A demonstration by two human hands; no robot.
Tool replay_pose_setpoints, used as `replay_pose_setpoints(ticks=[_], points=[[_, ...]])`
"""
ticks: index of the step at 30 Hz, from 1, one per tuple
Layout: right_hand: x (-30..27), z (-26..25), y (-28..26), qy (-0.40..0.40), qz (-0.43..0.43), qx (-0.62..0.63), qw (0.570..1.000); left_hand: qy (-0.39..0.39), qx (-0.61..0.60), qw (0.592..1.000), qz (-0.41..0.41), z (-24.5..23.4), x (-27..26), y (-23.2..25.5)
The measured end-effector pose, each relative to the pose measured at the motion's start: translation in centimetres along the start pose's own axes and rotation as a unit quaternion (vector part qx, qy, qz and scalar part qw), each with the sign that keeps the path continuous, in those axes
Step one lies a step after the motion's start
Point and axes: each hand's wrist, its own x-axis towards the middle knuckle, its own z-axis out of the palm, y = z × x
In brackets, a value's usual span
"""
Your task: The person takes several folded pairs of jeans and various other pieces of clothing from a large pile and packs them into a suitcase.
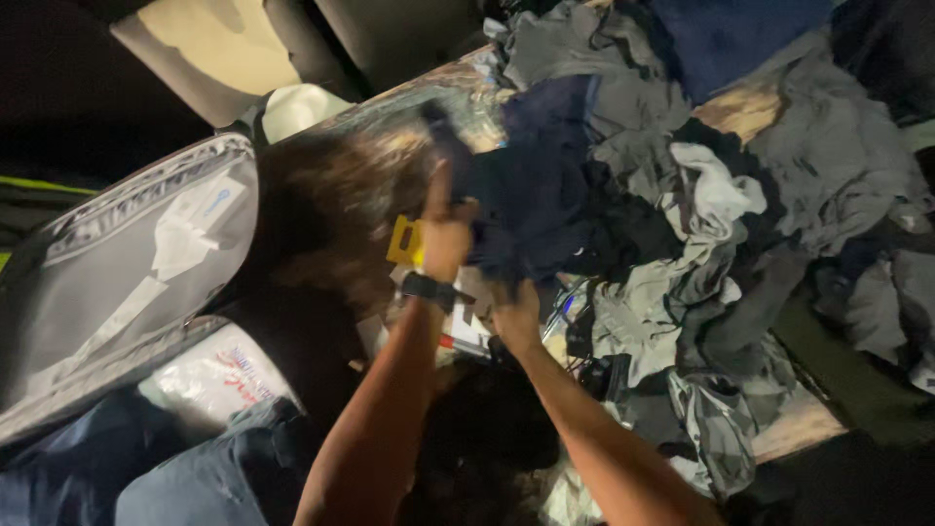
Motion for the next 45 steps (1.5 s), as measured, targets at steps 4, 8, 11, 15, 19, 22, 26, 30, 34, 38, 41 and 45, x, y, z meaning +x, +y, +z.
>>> replay_pose_setpoints(ticks=[4, 8, 11, 15, 19, 22, 26, 30, 34, 38, 41, 45], points=[[0.0, -0.3, 4.1, 0.061, 0.042, 0.105, 0.992, -0.158, 0.391, 0.895, 0.144, 10.5, -2.8, 4.6], [3.5, -1.3, 2.9, 0.048, 0.168, 0.589, 0.789, -0.223, 0.406, 0.884, 0.063, 13.2, -3.5, 4.3], [2.6, -1.6, 5.0, 0.06, 0.249, 0.78, 0.571, -0.23, 0.312, 0.92, 0.067, 11.8, -1.6, 1.9], [3.5, 0.3, 8.3, 0.085, 0.298, 0.611, 0.729, 0.096, 0.315, 0.934, 0.136, 6.9, -0.8, -1.7], [2.1, 0.1, 8.6, 0.036, 0.257, 0.084, 0.962, 0.053, 0.062, 0.98, -0.182, 5.2, 3.4, -5.1], [2.2, -0.7, 7.1, 0.029, 0.349, 0.45, 0.822, -0.029, -0.014, 0.96, -0.279, 4.0, 3.7, -4.8], [2.8, -3.9, 6.2, 0.013, 0.361, 0.759, 0.542, -0.103, -0.068, 0.967, -0.222, 6.7, 4.1, -1.3], [2.3, -6.6, 3.1, 0.017, 0.327, 0.781, 0.532, -0.056, 0.249, 0.965, -0.06, 8.7, 3.3, 3.6], [1.6, -10.6, -0.3, 0.021, 0.304, 0.808, 0.504, -0.049, 0.146, 0.985, 0.077, 9.7, 2.1, 7.1], [-1.8, -16.5, -0.4, -0.015, 0.21, 0.686, 0.696, -0.052, 0.079, 0.987, 0.133, 7.2, 2.2, 12.9], [-3.7, -20.8, -1.6, -0.042, 0.121, 0.567, 0.814, -0.087, -0.088, 0.992, 0.008, 3.9, 1.2, 18.7], [-3.2, -25.8, -7.0, 0.077, 0.123, 0.615, 0.775, -0.156, -0.281, 0.942, -0.093, -1.8, -1.8, 25.8]])
